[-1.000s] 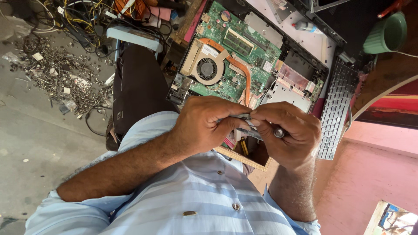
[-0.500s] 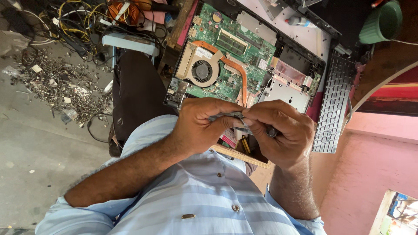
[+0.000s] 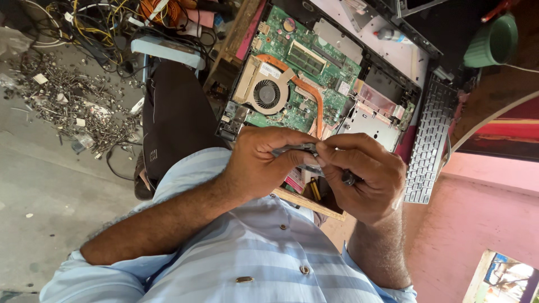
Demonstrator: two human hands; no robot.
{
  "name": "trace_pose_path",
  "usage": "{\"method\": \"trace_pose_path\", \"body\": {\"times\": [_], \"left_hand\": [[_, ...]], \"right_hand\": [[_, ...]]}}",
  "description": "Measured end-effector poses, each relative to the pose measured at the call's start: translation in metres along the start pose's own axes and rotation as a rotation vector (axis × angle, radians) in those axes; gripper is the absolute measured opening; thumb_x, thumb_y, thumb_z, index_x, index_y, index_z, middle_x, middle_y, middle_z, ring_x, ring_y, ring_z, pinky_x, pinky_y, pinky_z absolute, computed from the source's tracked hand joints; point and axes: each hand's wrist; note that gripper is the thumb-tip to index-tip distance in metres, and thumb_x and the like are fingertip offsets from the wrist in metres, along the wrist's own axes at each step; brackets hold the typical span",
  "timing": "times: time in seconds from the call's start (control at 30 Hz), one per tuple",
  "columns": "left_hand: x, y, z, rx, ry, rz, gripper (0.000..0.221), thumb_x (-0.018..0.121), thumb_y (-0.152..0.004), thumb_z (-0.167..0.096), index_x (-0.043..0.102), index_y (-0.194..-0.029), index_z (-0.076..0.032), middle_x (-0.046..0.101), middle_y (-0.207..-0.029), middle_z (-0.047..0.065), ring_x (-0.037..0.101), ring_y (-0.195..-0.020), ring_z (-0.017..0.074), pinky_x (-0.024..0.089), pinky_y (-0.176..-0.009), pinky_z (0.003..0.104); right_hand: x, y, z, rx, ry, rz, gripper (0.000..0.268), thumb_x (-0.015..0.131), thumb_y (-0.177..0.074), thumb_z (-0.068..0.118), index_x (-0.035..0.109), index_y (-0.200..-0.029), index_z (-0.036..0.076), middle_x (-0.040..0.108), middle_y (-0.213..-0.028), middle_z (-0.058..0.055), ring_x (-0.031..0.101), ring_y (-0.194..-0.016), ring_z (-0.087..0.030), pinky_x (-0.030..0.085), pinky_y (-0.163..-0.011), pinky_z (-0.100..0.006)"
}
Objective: The person detaches components from a laptop using a screwdriver and removes a small rectangular drive unit from its housing.
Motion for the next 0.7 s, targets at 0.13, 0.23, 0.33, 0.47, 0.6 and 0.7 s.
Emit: {"method": "trace_pose_path", "body": {"times": [0.13, 0.23, 0.33, 0.47, 0.6, 0.7], "left_hand": [[-0.002, 0.002, 0.001, -0.015, 0.015, 0.012, 0.028, 0.063, -0.092, 0.014, 0.072, -0.116, 0.003, 0.078, -0.108, 0.016, 0.078, -0.1, 0.0173, 0.066, -0.089, 0.028], [0.0, 0.003, 0.001, -0.04, -0.016, 0.016, 0.029, 0.061, -0.091, 0.015, 0.073, -0.114, 0.003, 0.079, -0.104, 0.015, 0.08, -0.096, 0.0164, 0.067, -0.084, 0.027], [0.003, 0.003, 0.002, -0.026, 0.01, 0.015, 0.029, 0.06, -0.092, 0.016, 0.073, -0.114, 0.003, 0.079, -0.106, 0.015, 0.079, -0.099, 0.0164, 0.066, -0.087, 0.027], [0.003, -0.005, -0.003, -0.048, 0.053, 0.038, 0.027, 0.06, -0.093, 0.014, 0.071, -0.116, 0.003, 0.079, -0.104, 0.014, 0.078, -0.098, 0.0146, 0.066, -0.085, 0.026], [0.001, -0.01, -0.003, -0.028, 0.032, 0.069, 0.021, 0.071, -0.094, 0.009, 0.073, -0.114, 0.002, 0.079, -0.104, 0.013, 0.077, -0.095, 0.014, 0.064, -0.083, 0.026], [0.001, -0.01, -0.002, -0.056, 0.048, 0.09, 0.02, 0.071, -0.095, 0.006, 0.073, -0.115, 0.001, 0.079, -0.104, 0.012, 0.077, -0.094, 0.0135, 0.064, -0.083, 0.025]], "right_hand": [[0.001, -0.001, 0.004, 0.012, 0.073, 0.029, 0.011, 0.081, -0.091, -0.005, 0.072, -0.092, 0.0, 0.073, -0.096, -0.01, 0.071, -0.073, -0.011, 0.055, -0.059, -0.024], [0.001, 0.001, 0.005, 0.001, 0.136, 0.046, 0.012, 0.081, -0.091, -0.005, 0.071, -0.089, 0.001, 0.074, -0.094, -0.009, 0.068, -0.068, -0.01, 0.052, -0.055, -0.025], [0.002, 0.007, 0.003, 0.048, 0.123, 0.031, 0.014, 0.082, -0.093, -0.004, 0.07, -0.089, 0.001, 0.074, -0.095, -0.008, 0.068, -0.069, -0.01, 0.051, -0.057, -0.025], [-0.003, 0.008, -0.003, 0.076, -0.084, -0.007, 0.01, 0.08, -0.092, -0.004, 0.074, -0.099, 0.002, 0.073, -0.101, -0.009, 0.069, -0.075, -0.01, 0.053, -0.061, -0.022], [-0.008, 0.008, -0.009, 0.118, -0.161, -0.029, 0.014, 0.08, -0.092, -0.005, 0.075, -0.103, 0.002, 0.074, -0.102, -0.009, 0.07, -0.08, -0.009, 0.055, -0.063, -0.021], [-0.012, 0.008, -0.006, 0.186, -0.169, -0.028, 0.017, 0.082, -0.088, -0.003, 0.076, -0.102, 0.004, 0.075, -0.099, -0.007, 0.069, -0.078, -0.009, 0.052, -0.062, -0.023]]}}
Point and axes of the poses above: each hand's wrist, its own y-axis away from the middle knuckle, its own x-axis out of the palm, z = x × y
